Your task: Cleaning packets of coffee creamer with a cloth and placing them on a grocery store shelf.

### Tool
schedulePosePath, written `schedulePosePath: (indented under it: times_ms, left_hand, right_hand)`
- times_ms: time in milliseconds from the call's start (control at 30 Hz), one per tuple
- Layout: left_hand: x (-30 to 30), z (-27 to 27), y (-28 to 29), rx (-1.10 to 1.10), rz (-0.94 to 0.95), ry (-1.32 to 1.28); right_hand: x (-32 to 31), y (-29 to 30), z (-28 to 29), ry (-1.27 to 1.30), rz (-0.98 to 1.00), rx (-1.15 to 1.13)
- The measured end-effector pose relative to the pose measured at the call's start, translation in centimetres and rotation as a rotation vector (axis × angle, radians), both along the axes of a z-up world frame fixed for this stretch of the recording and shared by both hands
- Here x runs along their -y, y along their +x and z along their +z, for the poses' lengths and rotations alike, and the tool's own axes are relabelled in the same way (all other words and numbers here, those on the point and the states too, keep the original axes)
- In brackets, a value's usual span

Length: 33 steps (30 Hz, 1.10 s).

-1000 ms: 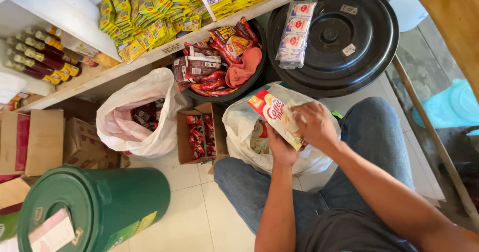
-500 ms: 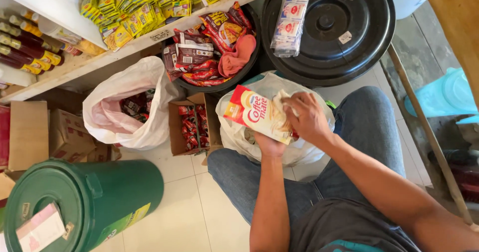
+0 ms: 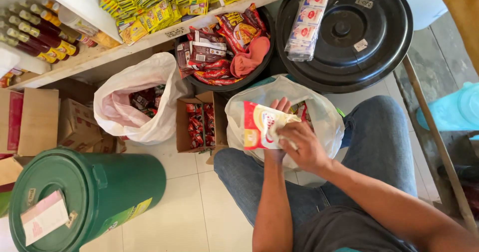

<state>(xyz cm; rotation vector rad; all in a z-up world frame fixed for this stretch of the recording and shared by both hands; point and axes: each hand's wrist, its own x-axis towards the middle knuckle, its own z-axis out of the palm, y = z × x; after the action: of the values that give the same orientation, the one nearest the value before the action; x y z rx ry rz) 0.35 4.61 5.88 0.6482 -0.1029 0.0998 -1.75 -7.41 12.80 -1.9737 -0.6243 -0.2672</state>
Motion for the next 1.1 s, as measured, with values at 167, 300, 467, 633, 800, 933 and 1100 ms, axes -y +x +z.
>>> schedulePosePath:
  times_ms: [167,300,467,633,800,933,1100]
  left_hand:
    - [0.3,-0.4,-0.3,0.031,-0.083,-0.126]
    - [0.9,-1.0,0.0,0.021,-0.053,0.002]
    - [0.5,-0.9,0.3,0.004,-0.045,-0.066]
    - [1.7,-2.3,-0.4,-0.067,-0.078,-0.031]
    - [0.6,-4.7,0.8,-0.130,-0.051,-0.296]
    - [-1.4,-6.4,1.2,-0.018,-0.166,-0.584]
    - [-2.2,-1.2,0.7,-0.075,-0.114,-0.645]
  right_hand:
    - [-0.4,1.3,1.3,-0.067,-0.040,0.073]
    - [-0.3,1.2,0.7,-0.069,-0.137,0.046]
    - [-0.5,0.8,1.0,-0.026,-0.024,0.002]
    - [-0.7,1.8,0.9,-0.094,-0.212,0.079]
    - [-0.9,0.1,0.9,-0.090,-0.007,-0.064]
    - [0.9,1.9,-1.5,0.130,-0.002,-0.250]
    - [4.0,3.8,2.4,0.225,-0.252,-0.391]
